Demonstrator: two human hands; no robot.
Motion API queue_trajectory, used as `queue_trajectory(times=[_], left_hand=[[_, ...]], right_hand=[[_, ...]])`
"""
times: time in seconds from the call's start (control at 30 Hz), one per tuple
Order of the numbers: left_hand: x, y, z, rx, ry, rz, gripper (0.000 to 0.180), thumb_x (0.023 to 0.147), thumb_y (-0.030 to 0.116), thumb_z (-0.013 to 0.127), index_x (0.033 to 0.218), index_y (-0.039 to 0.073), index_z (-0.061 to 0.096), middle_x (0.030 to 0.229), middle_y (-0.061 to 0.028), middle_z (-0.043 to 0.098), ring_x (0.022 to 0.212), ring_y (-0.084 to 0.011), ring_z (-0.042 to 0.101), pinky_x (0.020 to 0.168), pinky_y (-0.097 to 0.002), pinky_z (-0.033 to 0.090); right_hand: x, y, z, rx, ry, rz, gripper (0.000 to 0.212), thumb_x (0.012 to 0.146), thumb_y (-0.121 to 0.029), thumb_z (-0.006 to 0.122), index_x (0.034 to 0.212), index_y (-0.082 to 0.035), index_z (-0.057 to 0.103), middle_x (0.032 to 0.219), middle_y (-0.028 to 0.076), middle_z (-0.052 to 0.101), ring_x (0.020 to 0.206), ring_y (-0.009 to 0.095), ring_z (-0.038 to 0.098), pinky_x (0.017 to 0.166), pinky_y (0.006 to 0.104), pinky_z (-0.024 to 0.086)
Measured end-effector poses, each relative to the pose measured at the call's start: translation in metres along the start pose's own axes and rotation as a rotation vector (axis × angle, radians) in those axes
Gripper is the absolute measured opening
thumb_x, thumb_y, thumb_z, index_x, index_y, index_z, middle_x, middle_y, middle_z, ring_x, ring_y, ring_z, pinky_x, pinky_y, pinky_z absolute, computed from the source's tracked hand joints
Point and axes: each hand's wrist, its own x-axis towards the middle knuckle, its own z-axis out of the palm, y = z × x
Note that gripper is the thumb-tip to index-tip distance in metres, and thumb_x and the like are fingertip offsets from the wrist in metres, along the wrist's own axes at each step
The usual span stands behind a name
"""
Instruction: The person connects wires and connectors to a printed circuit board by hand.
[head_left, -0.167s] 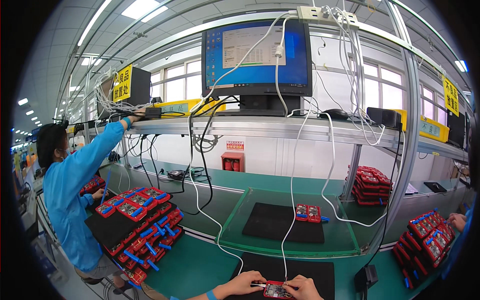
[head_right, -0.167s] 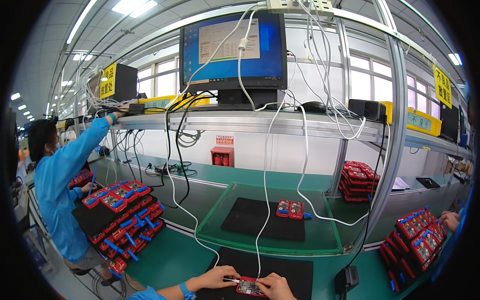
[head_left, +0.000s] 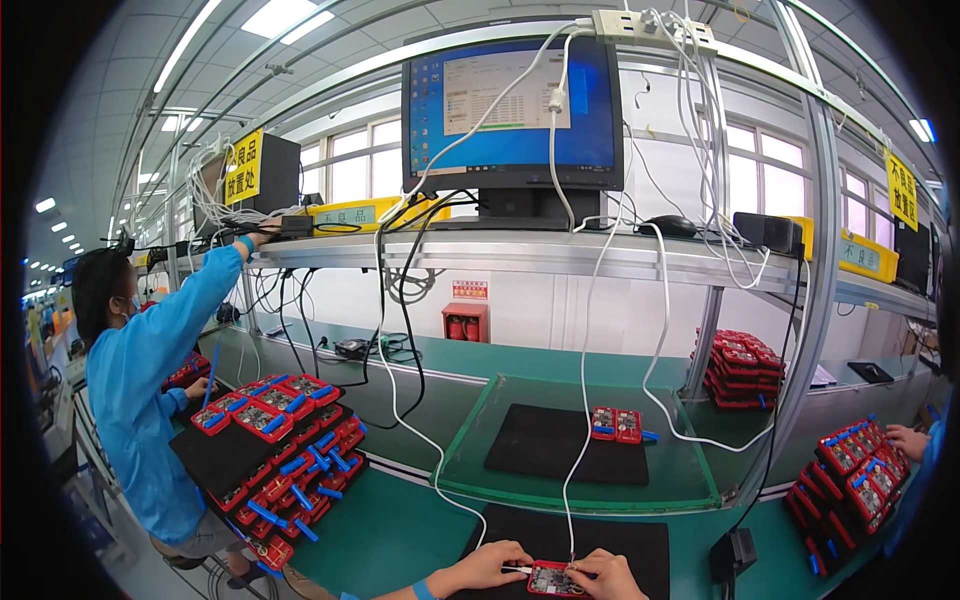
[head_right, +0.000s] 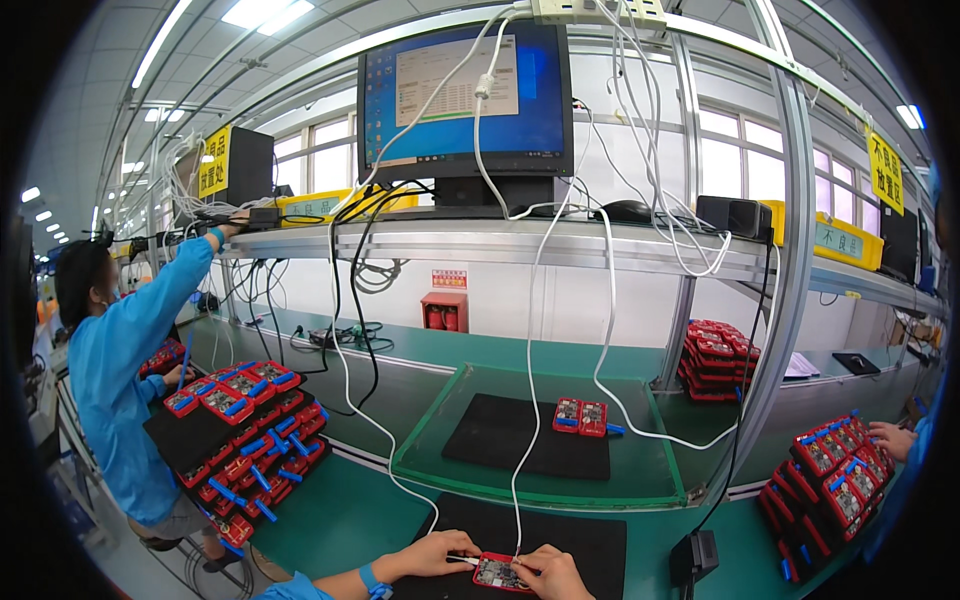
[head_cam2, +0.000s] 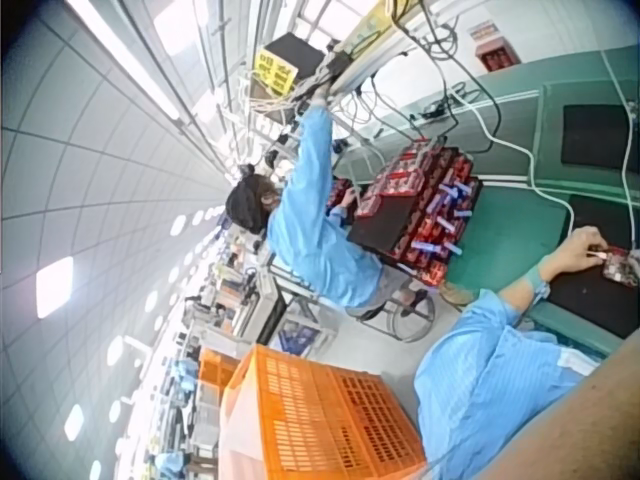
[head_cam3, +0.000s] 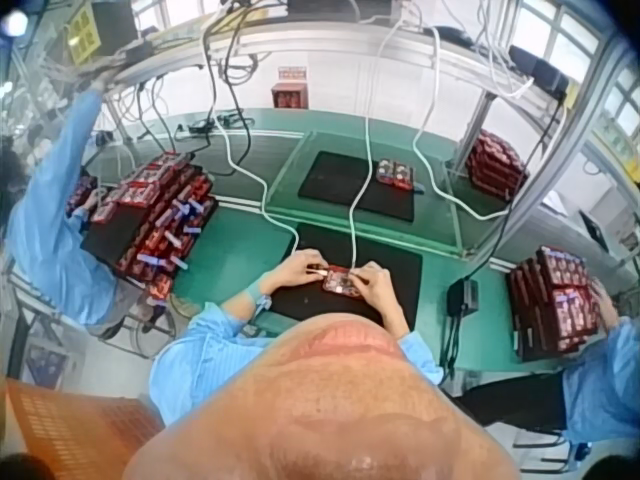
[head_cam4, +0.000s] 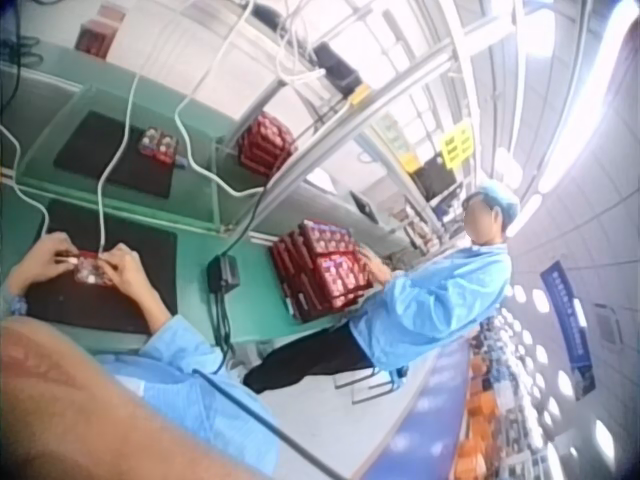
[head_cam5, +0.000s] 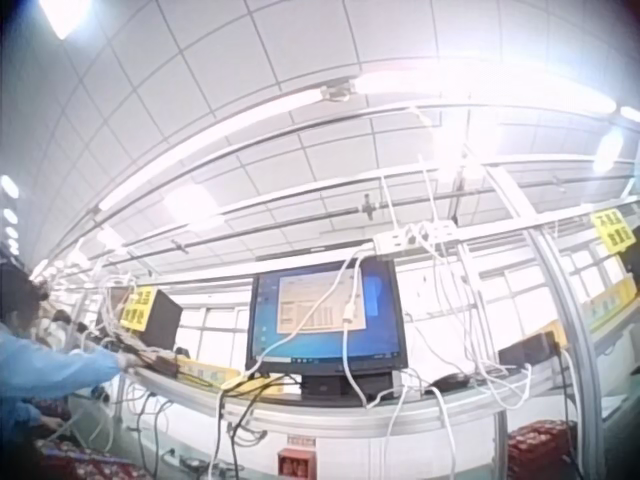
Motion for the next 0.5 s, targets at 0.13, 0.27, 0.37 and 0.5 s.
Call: queue_trajectory(times=[0.13, 0.27, 0.37, 0.5], left_hand=[[0.0015, -0.0001, -0.0005, -0.010, -0.002, -0.001, 0.029, 0.082, 0.017, 0.068, 0.109, 0.006, 0.064, 0.091, -0.0079, 0.058, 0.088, -0.0232, 0.060, 0.077, -0.0340, 0.050], [-0.0013, 0.0011, -0.0001, 0.023, 0.008, 0.000, 0.029, 0.082, 0.017, 0.068, 0.109, 0.005, 0.064, 0.091, -0.0079, 0.059, 0.089, -0.0233, 0.060, 0.077, -0.0341, 0.050], [0.0001, -0.0005, -0.0007, 0.012, 0.002, 0.002, 0.029, 0.083, 0.017, 0.068, 0.109, 0.005, 0.064, 0.091, -0.0079, 0.059, 0.089, -0.0233, 0.060, 0.077, -0.0341, 0.050], [0.0007, -0.0012, -0.0005, 0.007, -0.006, -0.006, 0.029, 0.083, 0.017, 0.067, 0.109, 0.005, 0.064, 0.092, -0.0079, 0.059, 0.089, -0.0233, 0.060, 0.077, -0.0340, 0.050]], right_hand=[[0.0005, -0.0017, -0.0009, 0.030, 0.003, 0.017, 0.009, 0.076, -0.009, 0.071, 0.083, -0.004, 0.071, 0.072, 0.012, 0.065, 0.066, 0.028, 0.062, 0.060, 0.0371, 0.050], [0.0005, -0.0041, -0.0010, 0.019, -0.008, 0.016, 0.009, 0.076, -0.009, 0.071, 0.083, -0.004, 0.071, 0.072, 0.013, 0.066, 0.066, 0.028, 0.062, 0.060, 0.0368, 0.050], [0.0011, -0.0017, -0.0005, 0.016, -0.009, 0.008, 0.009, 0.076, -0.009, 0.071, 0.083, -0.004, 0.071, 0.073, 0.012, 0.066, 0.067, 0.028, 0.062, 0.061, 0.0367, 0.050], [0.0009, 0.0014, 0.0003, 0.024, -0.005, -0.022, 0.009, 0.076, -0.009, 0.071, 0.083, -0.004, 0.071, 0.074, 0.012, 0.067, 0.068, 0.028, 0.062, 0.061, 0.0365, 0.051]])
